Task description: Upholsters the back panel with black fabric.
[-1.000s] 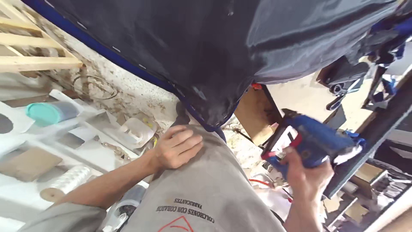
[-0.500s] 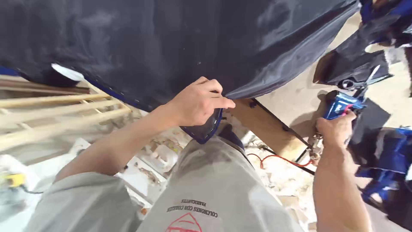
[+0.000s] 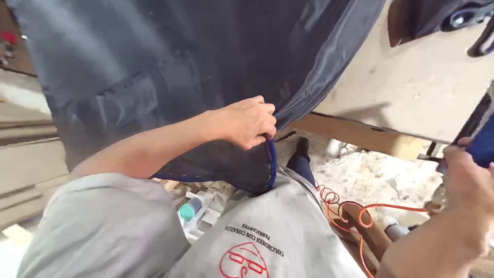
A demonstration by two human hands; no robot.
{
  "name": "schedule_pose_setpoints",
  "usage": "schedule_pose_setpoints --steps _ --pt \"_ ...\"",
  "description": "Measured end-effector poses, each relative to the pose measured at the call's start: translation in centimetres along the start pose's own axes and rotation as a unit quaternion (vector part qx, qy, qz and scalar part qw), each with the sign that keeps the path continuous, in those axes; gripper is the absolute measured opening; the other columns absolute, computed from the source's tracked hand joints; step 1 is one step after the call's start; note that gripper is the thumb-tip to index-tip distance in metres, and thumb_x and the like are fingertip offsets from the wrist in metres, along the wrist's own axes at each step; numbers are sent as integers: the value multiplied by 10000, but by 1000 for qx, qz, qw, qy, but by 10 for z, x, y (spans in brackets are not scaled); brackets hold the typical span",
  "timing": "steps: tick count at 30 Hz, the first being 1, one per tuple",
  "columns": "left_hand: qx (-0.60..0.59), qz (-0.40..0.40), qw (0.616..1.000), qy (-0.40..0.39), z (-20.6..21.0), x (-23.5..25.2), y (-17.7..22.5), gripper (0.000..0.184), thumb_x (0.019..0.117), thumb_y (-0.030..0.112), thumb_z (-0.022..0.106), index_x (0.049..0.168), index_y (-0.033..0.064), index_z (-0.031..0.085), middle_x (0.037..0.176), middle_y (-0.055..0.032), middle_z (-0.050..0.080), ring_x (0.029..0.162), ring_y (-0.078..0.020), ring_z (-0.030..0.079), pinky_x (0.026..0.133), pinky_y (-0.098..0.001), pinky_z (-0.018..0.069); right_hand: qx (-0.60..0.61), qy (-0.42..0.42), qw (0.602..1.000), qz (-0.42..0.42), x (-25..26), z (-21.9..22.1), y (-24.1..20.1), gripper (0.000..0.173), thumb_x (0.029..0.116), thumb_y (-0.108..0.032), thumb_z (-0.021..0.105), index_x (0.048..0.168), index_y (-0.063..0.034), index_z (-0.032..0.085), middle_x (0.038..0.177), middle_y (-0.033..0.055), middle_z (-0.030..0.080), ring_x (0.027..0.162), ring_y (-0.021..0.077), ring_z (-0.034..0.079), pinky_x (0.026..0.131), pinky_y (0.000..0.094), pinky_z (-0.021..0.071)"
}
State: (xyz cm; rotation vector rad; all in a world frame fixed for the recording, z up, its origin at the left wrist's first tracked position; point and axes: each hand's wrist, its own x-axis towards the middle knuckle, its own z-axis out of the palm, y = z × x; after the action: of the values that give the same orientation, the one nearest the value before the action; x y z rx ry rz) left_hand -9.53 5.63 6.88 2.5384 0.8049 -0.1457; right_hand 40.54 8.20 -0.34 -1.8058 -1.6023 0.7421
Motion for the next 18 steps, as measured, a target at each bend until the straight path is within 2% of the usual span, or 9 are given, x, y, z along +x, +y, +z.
schedule_pose_setpoints --steps 3,6,8,14,16,18 --pt "-17 50 999 -1 1 4 -14 147 956 256 639 950 186 769 872 -1 688 933 -226 626 872 -470 439 113 14 993 -38 -78 -1 -26 758 881 -206 758 1478 62 376 1229 158 665 1021 222 706 869 422 616" --pt "-5 80 997 -4 -1 8 -18 152 973 255 644 955 164 764 913 -31 673 942 -247 621 858 -477 443 152 18 988 -33 -133 12 -60 709 870 -153 751 1433 55 373 1138 46 689 923 155 722 774 368 643" --pt "8 91 996 -9 0 9 -20 191 989 260 615 930 140 749 892 -48 660 923 -260 627 849 -496 443 156 13 988 -16 -159 22 -70 667 873 -150 739 1406 53 393 1104 26 698 888 139 723 744 352 642" --pt "72 45 994 -69 -11 10 -10 279 1022 292 552 894 97 706 910 -79 646 956 -286 618 867 -510 423 135 14 991 17 -196 38 -77 680 818 -87 724 1397 90 415 1085 53 709 869 122 727 734 324 641" --pt "76 24 994 -74 -12 12 -8 262 1010 292 574 881 102 700 917 -78 643 954 -284 615 850 -507 426 133 4 991 16 -199 37 -82 608 819 -134 716 1345 48 472 1033 19 709 835 111 721 710 315 638" --pt "83 -1 993 -84 -14 14 -5 242 1001 293 597 894 106 706 929 -74 646 956 -280 617 843 -503 432 107 -10 994 7 -198 34 -90 478 860 -250 725 1226 9 560 956 -12 703 779 83 703 687 300 628"
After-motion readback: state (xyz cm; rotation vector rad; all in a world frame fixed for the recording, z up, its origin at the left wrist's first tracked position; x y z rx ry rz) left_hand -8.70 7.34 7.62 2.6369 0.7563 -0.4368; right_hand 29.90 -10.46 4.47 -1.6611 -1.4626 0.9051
